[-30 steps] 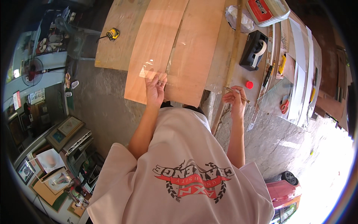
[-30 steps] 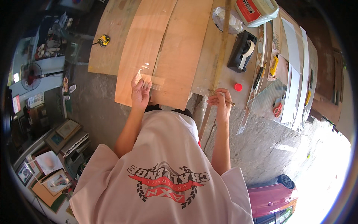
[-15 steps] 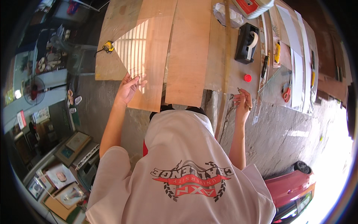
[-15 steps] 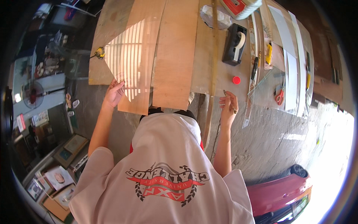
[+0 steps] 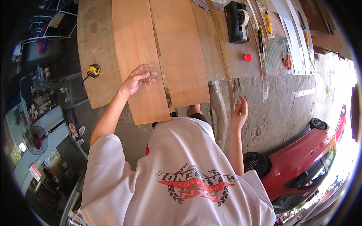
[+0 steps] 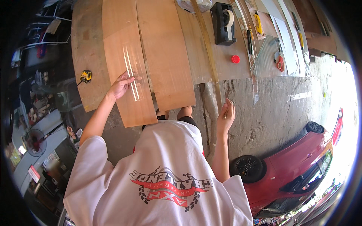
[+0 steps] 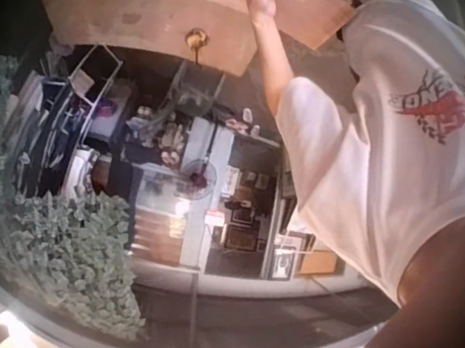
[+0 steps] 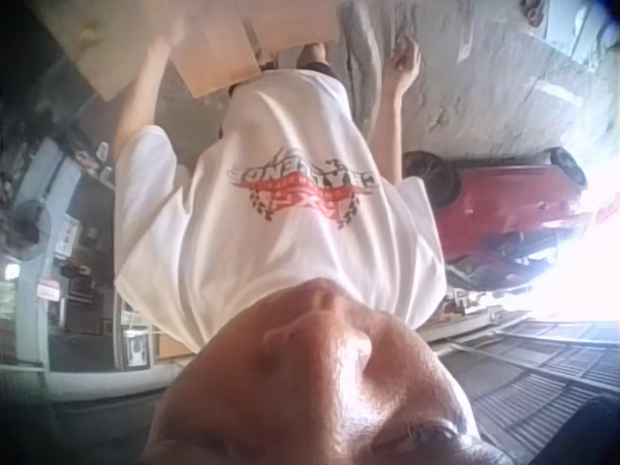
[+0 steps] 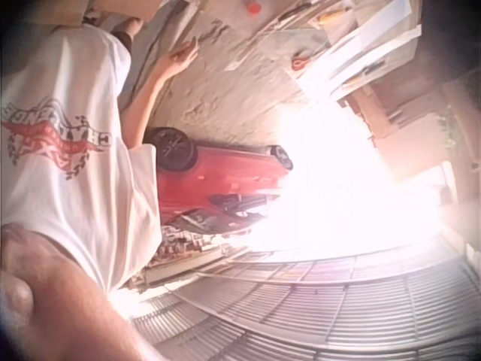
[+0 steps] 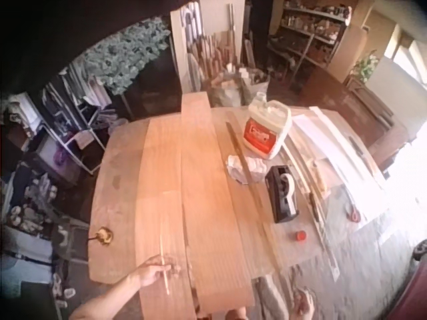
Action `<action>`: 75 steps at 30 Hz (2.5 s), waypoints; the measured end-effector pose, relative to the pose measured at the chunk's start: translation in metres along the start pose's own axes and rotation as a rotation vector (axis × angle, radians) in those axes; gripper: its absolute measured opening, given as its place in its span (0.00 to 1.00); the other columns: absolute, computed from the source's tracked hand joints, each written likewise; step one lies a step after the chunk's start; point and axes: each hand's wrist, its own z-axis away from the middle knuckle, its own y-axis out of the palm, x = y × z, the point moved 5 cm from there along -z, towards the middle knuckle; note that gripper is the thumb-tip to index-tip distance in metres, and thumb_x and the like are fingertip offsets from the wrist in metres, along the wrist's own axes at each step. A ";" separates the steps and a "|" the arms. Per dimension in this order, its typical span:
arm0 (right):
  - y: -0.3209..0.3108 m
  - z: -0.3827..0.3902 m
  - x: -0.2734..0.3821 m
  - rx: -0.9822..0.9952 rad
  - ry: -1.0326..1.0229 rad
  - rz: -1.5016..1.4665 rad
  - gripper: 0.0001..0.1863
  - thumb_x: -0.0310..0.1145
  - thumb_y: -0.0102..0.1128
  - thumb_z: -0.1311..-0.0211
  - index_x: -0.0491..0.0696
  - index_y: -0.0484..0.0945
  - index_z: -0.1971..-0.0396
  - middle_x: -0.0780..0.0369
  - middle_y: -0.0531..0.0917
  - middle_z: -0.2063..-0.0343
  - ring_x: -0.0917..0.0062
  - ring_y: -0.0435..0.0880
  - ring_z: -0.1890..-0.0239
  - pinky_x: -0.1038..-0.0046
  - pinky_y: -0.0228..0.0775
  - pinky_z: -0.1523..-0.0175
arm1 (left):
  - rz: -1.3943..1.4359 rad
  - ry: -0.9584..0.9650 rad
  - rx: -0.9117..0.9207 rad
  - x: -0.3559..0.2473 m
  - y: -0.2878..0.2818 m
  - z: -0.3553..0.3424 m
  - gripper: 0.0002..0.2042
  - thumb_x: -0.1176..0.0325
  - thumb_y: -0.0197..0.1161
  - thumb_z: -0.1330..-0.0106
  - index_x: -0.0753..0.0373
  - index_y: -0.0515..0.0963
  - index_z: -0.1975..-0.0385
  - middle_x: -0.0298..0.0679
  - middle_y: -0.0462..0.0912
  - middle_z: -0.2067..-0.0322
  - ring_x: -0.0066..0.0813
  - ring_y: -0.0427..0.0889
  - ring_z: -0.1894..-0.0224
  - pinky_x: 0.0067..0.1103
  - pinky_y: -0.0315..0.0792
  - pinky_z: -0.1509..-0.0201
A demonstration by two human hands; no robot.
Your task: The person measures a wooden board using a tape measure and marks it with a marker. They then use a straightedge to draw straight lines along the marked points on the wood.
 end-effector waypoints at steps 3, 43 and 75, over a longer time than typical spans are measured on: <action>0.005 0.014 -0.015 -0.003 0.076 0.207 0.14 0.32 0.50 0.21 0.46 0.78 0.43 0.54 0.87 0.66 0.61 0.87 0.63 0.64 0.78 0.56 | -0.031 -0.010 -0.011 -0.001 -0.015 0.000 0.20 0.68 0.62 0.26 0.57 0.73 0.36 0.42 0.87 0.50 0.34 0.89 0.52 0.27 0.83 0.49; 0.110 0.167 0.035 -0.044 0.231 -0.193 0.09 0.21 0.67 0.46 0.44 0.77 0.66 0.64 0.81 0.78 0.82 0.77 0.76 0.77 0.69 0.68 | -1.235 0.708 -0.636 -0.046 0.011 0.023 0.34 0.45 0.75 0.40 0.69 0.74 0.47 0.52 0.78 0.46 0.46 0.76 0.40 0.39 0.69 0.34; 0.144 0.166 0.021 0.012 0.085 -0.105 0.12 0.21 0.72 0.45 0.43 0.75 0.66 0.61 0.80 0.78 0.80 0.76 0.77 0.78 0.69 0.69 | -1.607 0.867 -0.227 -0.016 0.105 -0.122 0.58 0.36 0.77 0.53 0.78 0.62 0.32 0.60 0.58 0.27 0.59 0.52 0.23 0.44 0.50 0.20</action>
